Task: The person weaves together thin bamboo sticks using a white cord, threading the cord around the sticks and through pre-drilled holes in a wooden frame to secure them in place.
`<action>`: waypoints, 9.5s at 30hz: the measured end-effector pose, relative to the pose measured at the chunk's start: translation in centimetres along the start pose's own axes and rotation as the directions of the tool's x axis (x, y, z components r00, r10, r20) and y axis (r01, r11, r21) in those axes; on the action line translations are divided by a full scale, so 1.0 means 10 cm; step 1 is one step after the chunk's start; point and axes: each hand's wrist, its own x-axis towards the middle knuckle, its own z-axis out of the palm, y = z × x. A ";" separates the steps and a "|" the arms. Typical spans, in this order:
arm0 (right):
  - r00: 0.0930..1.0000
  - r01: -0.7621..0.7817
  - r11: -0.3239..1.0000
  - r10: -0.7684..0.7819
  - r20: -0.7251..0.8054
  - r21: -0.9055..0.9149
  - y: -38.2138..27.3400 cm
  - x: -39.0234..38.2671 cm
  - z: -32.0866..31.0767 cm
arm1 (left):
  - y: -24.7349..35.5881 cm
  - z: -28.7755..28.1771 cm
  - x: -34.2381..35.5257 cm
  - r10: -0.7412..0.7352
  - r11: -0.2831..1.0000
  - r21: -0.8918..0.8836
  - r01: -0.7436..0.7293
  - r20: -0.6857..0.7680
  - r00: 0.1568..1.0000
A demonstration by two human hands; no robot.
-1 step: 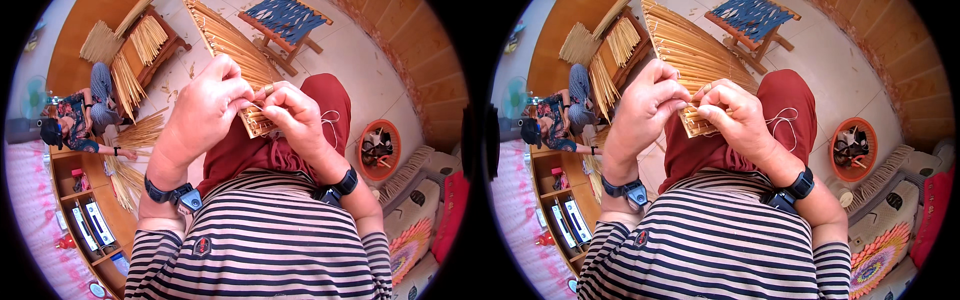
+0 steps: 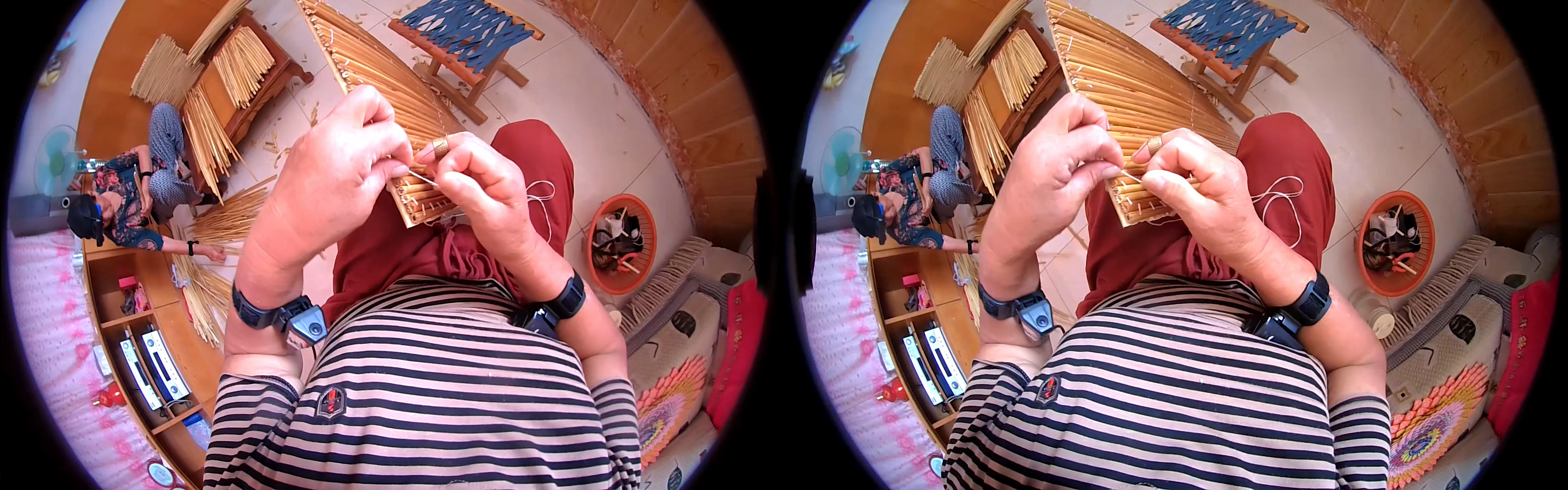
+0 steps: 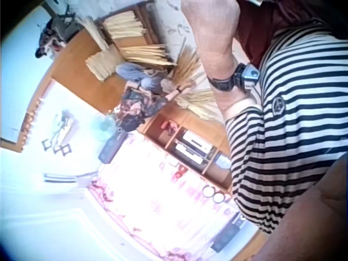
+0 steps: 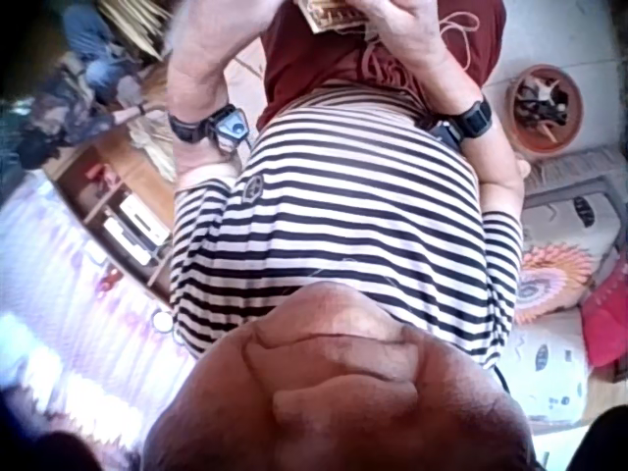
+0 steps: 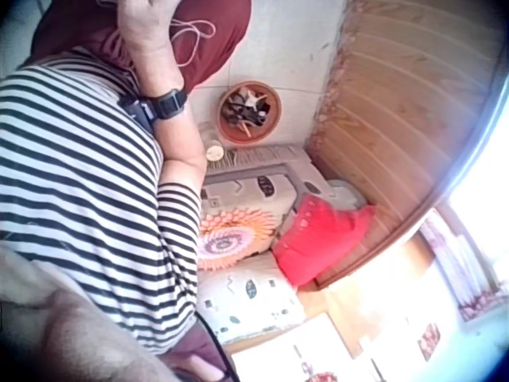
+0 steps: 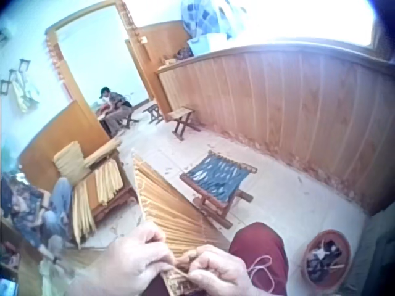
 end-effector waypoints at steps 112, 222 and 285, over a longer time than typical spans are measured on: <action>0.839 -0.516 0.766 0.542 0.047 0.382 -0.18 0.26 -0.01 | -0.43 0.55 -0.30 -0.589 0.638 -0.648 0.417 -0.061 0.806; 0.643 -0.741 0.651 0.613 -0.459 -0.169 0.41 -0.05 -1.60 | -0.12 0.39 0.48 0.660 0.746 -0.034 -0.665 -0.095 0.745; 0.820 0.292 0.904 -0.069 0.568 -0.312 -0.63 0.00 -0.75 | -0.04 0.34 -0.40 0.402 0.907 0.089 -0.411 0.099 0.910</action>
